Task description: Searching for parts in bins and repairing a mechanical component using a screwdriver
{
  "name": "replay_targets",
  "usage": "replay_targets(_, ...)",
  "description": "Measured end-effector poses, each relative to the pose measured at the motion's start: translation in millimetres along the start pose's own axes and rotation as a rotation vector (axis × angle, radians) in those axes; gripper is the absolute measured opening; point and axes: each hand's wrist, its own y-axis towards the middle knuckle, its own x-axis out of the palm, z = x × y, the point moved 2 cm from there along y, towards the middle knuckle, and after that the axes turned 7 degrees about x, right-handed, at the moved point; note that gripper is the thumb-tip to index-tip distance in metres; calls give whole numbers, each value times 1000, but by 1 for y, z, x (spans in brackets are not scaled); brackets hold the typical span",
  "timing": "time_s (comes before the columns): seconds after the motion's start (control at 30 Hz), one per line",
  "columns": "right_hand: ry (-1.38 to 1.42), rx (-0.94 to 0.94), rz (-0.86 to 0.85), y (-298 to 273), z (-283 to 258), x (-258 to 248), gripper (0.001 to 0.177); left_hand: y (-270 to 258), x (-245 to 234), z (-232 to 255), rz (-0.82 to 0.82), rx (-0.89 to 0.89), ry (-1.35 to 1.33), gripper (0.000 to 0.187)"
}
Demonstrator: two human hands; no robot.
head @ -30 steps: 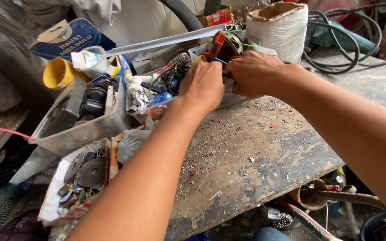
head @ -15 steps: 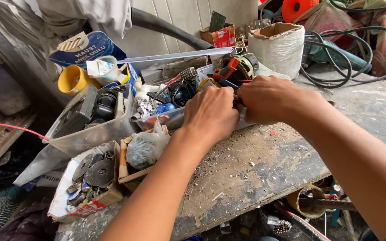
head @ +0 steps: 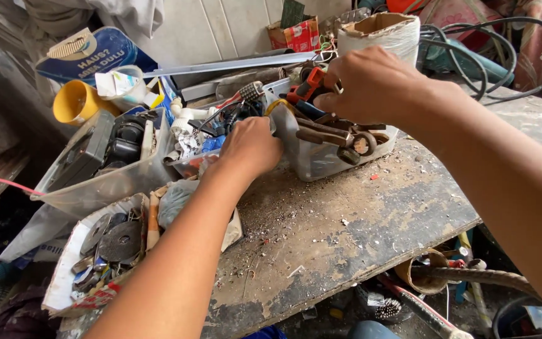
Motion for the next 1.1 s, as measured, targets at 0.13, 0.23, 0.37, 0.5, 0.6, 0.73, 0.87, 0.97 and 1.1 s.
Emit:
replay_targets(0.13, -34, 60, -232, -3, -3, 25, 56, 5, 20, -35, -162, -88, 90, 55)
replay_targets(0.23, -61, 65, -268, -11, -6, 28, 55, 8, 27, -47, -182, -39, 161, 71)
replay_targets(0.37, -54, 62, -244, -6, -3, 31, 52, 22, 33, -55, -174, -16, 233, 68)
replay_targets(0.5, -54, 79, -251, -11, -7, 29, 51, 32, 48, -68, -138, -30, 254, 66)
replay_targets(0.6, -35, 95, -236, -11, -6, 25, 49, 44, 54, -72, -128, -71, 306, 66)
replay_targets(0.73, -63, 89, -225, -5, -1, 31, 52, 44, 54, -68, -108, -109, 312, 56)
replay_targets(0.87, -22, 181, -126, 0, 7, 33, 48, 38, 43, -54, -70, -160, 341, 42)
replay_targets(0.97, 12, 216, -51, 16, 22, 51, 45, 42, 42, -56, -57, -185, 385, 42)
replay_targets(1.1, 67, 256, 9, 20, 20, 53, 31, 57, 53, -69, -9, -191, 377, 41)
